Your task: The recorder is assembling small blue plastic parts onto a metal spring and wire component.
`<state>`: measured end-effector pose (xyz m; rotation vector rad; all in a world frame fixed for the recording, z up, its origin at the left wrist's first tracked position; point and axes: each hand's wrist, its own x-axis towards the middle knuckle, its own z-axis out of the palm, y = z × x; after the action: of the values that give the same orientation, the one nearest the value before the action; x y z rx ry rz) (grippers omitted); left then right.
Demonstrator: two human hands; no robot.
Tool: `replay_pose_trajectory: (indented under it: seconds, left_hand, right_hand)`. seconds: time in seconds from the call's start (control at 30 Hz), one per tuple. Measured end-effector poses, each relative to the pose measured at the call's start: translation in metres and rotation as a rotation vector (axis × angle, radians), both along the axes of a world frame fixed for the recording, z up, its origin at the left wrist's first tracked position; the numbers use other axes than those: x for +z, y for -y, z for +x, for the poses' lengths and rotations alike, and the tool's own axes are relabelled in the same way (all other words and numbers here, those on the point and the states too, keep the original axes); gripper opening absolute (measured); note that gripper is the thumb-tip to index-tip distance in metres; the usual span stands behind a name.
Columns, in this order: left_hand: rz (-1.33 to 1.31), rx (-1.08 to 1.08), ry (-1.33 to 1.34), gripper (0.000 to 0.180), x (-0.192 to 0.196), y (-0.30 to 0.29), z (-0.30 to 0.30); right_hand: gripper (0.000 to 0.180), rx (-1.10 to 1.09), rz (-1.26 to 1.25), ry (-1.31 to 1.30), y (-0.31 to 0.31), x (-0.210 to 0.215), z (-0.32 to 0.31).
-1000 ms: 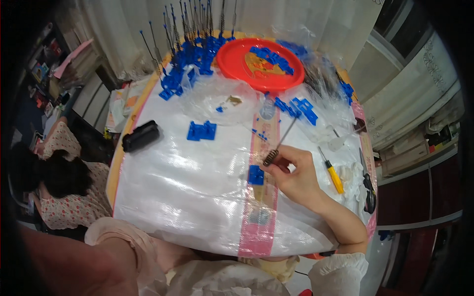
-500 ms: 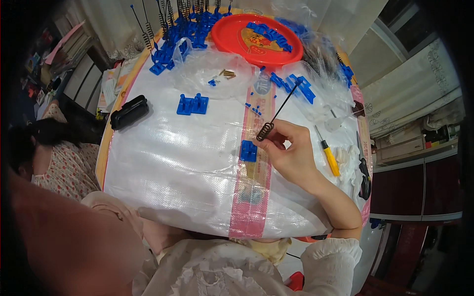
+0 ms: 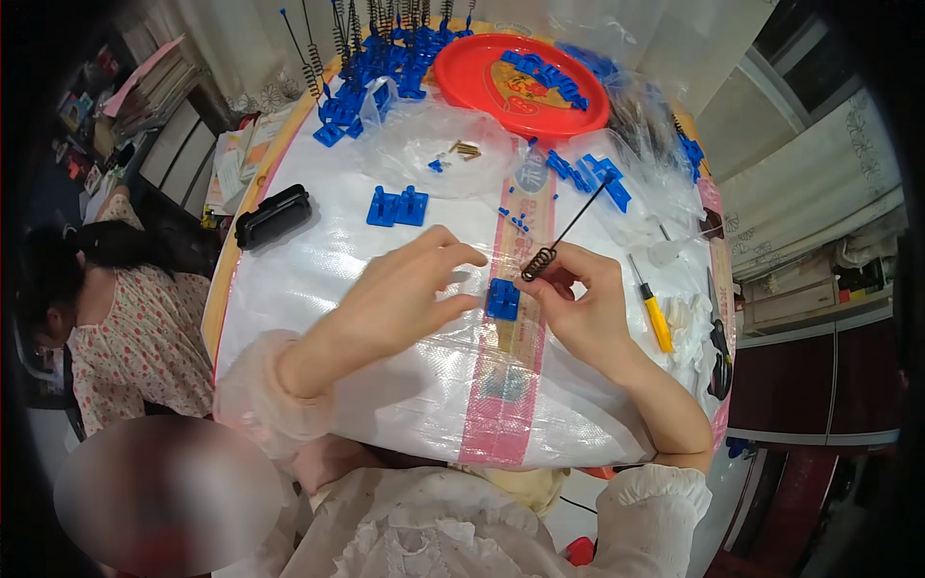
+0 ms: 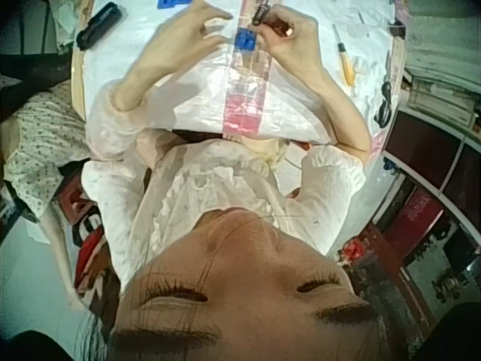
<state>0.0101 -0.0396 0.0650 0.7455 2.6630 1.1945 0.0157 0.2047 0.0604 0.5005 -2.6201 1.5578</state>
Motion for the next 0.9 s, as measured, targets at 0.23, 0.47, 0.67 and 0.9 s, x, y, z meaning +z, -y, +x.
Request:
replay_pose_trajectory:
  seconds: [0.23, 0.47, 0.67, 0.9]
  left_hand:
    - [0.057, 0.008, 0.113, 0.039, -0.030, -0.027, -0.011]
    - [0.105, 0.046, 0.077, 0.028, -0.043, -0.036, -0.011]
    - [0.212, 0.083, 0.026, 0.025, -0.062, -0.037, -0.011]
    - [0.145, 0.089, 0.052, 0.024, -0.052, -0.038, -0.011]
  right_hand:
    - [0.010, -0.003, 0.009, -0.049, 0.000, 0.003, -0.002]
    - [0.010, -0.019, 0.027, -0.073, 0.000, 0.000, -0.002]
    - [0.009, -0.010, -0.046, -0.038, 0.000, -0.004, -0.002]
    - [0.008, -0.008, -0.081, -0.039, -0.001, -0.007, -0.004]
